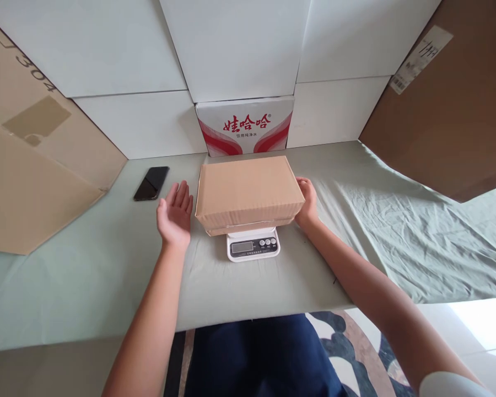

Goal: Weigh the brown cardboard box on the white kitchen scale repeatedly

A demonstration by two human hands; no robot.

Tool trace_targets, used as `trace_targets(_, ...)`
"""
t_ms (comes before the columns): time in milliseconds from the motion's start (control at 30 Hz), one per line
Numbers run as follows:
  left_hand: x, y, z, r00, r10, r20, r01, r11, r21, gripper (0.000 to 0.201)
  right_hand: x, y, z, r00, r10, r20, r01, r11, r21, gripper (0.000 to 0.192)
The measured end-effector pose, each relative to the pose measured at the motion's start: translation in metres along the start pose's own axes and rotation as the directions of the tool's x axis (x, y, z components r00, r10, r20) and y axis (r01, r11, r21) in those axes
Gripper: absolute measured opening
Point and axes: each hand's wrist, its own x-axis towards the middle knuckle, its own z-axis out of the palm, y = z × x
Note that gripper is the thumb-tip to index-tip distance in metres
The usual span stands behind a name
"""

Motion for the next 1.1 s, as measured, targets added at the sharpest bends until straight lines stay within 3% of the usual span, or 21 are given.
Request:
trace_targets(100, -0.032, 0.014, 0.006, 0.998, 0.055, 0.022, -0.056, 0.997, 0.060, 0.060, -0.018, -0.016, -0.010, 0.997, -0.048, 0.055, 0.048, 0.999, -0.001, 0.033)
trace_targets(233, -0.072, 0.019, 0.010, 0.992, 0.071, 0.108, -0.084, 0.989, 0.121, 0.061, -0.060, -0.031, -0.025, 0.965, -0.104, 0.240, 0.123, 0.990, -0.065, 0.045)
trace_targets(400, -0.086, 0.017, 0.028, 0.983, 0.022, 0.182, -0.052, 0.985, 0.163, 0.066, -0.091, -0.035, -0.016, 0.909, -0.078, 0.409, 0.150, 0.978, -0.147, 0.053)
trace_targets(533, -0.064, 0.020, 0.052, 0.962, 0.120, 0.246, -0.158, 0.977, 0.141, 0.064, -0.068, -0.029, 0.005, 0.921, -0.148, 0.362, 0.204, 0.971, -0.122, 0.054)
trace_targets(667, -0.010, 0.009, 0.066, 0.953, 0.188, 0.238, -0.234, 0.955, 0.182, 0.064, -0.019, -0.019, 0.030, 0.901, -0.291, 0.321, 0.335, 0.938, -0.089, 0.058)
trace_targets(833, 0.045, -0.040, 0.060, 0.987, -0.032, 0.158, -0.005, 0.974, 0.227, 0.068, 0.026, 0.006, 0.051, 0.912, -0.311, 0.266, 0.349, 0.931, -0.107, 0.061)
trace_targets(967, 0.050, -0.070, 0.051, 0.989, -0.091, 0.120, 0.062, 0.972, 0.225, 0.069, 0.036, 0.025, 0.051, 0.942, -0.230, 0.245, 0.269, 0.953, -0.141, 0.063)
trace_targets(1100, 0.047, -0.077, 0.047, 0.989, -0.048, 0.141, 0.023, 0.984, 0.176, 0.069, 0.037, 0.028, 0.049, 0.947, -0.190, 0.260, 0.239, 0.956, -0.170, 0.061)
